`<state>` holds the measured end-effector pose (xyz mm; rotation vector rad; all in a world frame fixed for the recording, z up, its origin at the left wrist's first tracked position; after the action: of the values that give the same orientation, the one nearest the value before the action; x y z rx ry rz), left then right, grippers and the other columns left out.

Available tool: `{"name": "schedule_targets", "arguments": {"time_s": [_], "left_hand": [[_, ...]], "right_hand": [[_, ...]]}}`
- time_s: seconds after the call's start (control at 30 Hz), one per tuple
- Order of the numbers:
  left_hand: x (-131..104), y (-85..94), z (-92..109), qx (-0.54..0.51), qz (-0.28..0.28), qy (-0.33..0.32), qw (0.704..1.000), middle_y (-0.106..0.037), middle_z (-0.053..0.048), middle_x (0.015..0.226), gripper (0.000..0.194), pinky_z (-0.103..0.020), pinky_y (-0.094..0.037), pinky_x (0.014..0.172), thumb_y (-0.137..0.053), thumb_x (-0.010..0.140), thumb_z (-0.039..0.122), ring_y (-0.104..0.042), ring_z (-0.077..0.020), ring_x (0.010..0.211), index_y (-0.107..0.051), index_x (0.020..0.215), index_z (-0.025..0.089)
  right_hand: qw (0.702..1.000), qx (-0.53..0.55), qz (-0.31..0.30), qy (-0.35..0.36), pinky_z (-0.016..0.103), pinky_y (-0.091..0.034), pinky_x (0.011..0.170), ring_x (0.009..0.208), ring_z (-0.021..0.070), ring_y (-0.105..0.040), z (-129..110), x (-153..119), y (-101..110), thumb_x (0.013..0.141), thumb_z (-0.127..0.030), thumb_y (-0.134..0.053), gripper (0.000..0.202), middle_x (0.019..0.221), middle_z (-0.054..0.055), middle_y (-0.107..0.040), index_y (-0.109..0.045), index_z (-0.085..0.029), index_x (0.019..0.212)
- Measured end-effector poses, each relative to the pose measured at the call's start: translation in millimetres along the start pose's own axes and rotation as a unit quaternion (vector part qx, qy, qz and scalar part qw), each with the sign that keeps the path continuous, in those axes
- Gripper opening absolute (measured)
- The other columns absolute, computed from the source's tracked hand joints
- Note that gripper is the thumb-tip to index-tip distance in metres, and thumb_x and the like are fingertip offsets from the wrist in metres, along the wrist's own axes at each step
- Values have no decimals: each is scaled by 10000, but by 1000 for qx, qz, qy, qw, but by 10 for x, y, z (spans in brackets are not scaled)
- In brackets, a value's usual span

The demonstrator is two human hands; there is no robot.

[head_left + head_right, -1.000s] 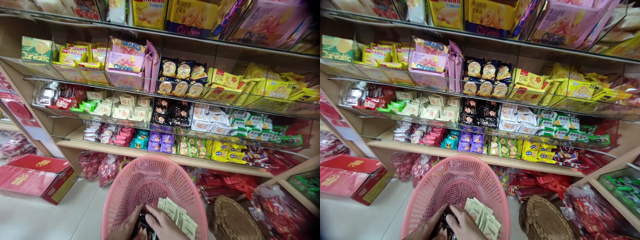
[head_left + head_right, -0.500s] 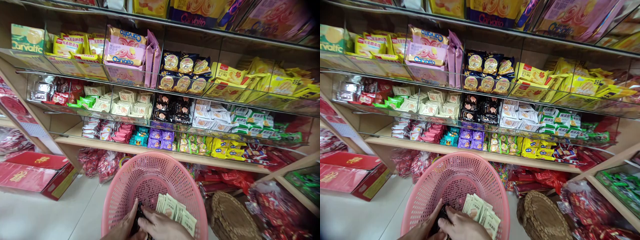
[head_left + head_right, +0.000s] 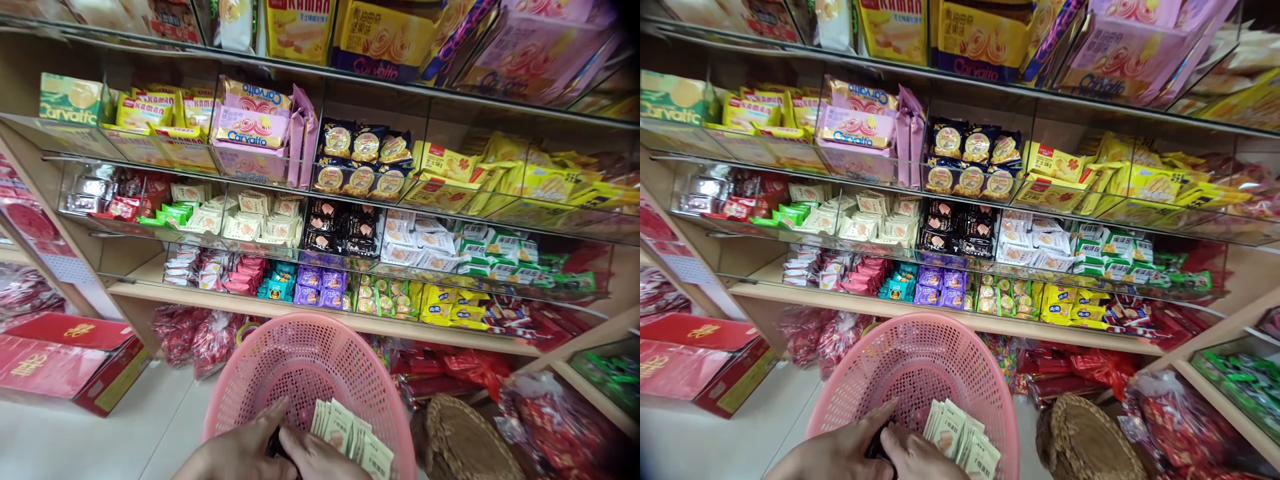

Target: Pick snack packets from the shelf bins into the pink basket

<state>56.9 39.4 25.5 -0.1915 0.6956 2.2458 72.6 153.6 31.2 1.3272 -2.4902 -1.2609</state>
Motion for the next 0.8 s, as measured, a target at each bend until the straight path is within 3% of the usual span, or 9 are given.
{"name": "schedule_targets", "arguments": {"time_s": [0.17, 0.27, 0.37, 0.47, 0.57, 0.7, 0.8], "left_hand": [[82, 11, 159, 30, -14, 3, 999, -352, -113, 1467, 903, -421, -267, 1109, -613, 697, 624, -322, -296, 1346, -306, 1426, 187], [85, -13, 178, 7, -23, -47, 999, -458, -52, 1410, 820, -378, -336, 1075, -623, 711, 591, -441, -263, 1273, -347, 1405, 252], [63, -19, 141, -23, -30, -62, 997, -515, -34, 1364, 790, -367, -355, 1063, -599, 729, 605, -488, -249, 1229, -347, 1404, 280], [54, 25, 59, -36, 7, -9, 999, -425, -60, 1433, 791, -420, -258, 1117, -515, 765, 651, -376, -258, 1321, -315, 1421, 257], [64, 66, -26, -85, 71, 30, 993, -313, -26, 1493, 737, -431, -164, 1150, -397, 812, 676, -256, -225, 1385, -311, 1421, 268], [107, 17, -269, -134, 125, 42, 982, -305, -16, 1494, 722, -427, -169, 1154, -312, 834, 687, -249, -221, 1387, -348, 1407, 248], [144, -53, -497, -121, 137, -3, 983, -333, 0, 1479, 729, -463, -206, 1138, -374, 796, 708, -275, -248, 1376, -353, 1399, 299]], "right_hand": [[999, -3, 18, -48, 384, -263, 1106, 1351, 228, -310, 212, -40, 4, 845, -143, -377, 593, 1479, 93, -320, -264, -173, 1427], [995, 60, 51, -64, 370, -263, 1109, 1334, 206, -345, 224, -119, 119, 923, -330, -319, 479, 1449, 67, -388, -372, -208, 1383], [980, 127, 104, -110, 368, -260, 1113, 1311, 189, -383, 257, -209, 374, 904, -551, -268, 564, 1399, 56, -464, -474, -224, 1315], [970, 128, 174, -110, 405, -291, 1094, 1285, 211, -419, 349, -233, 808, 860, -590, -368, 597, 1376, 89, -489, -493, -197, 1291], [950, 82, 292, -70, 410, -346, 1051, 1222, 220, -482, 542, -160, 1416, 844, -508, -462, 509, 1317, 109, -542, -539, -180, 1226], [897, 51, 437, -44, 426, -450, 927, 1075, 237, -574, 904, 93, 2176, 763, -392, -567, 481, 1248, 116, -579, -540, -188, 1197], [843, 89, 526, -77, 371, -519, 756, 854, 202, -632, 1170, 304, 2535, 701, -359, -597, 510, 1210, 144, -578, -533, -164, 1168]]}}
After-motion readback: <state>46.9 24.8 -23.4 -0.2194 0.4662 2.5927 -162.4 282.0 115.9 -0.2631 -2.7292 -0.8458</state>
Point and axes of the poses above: each hand's wrist, its own x-axis towards the middle knuckle, its own y-axis out of the back of the hand, z = x × y, the point moved 6 cm from there along x, towards the middle knuckle
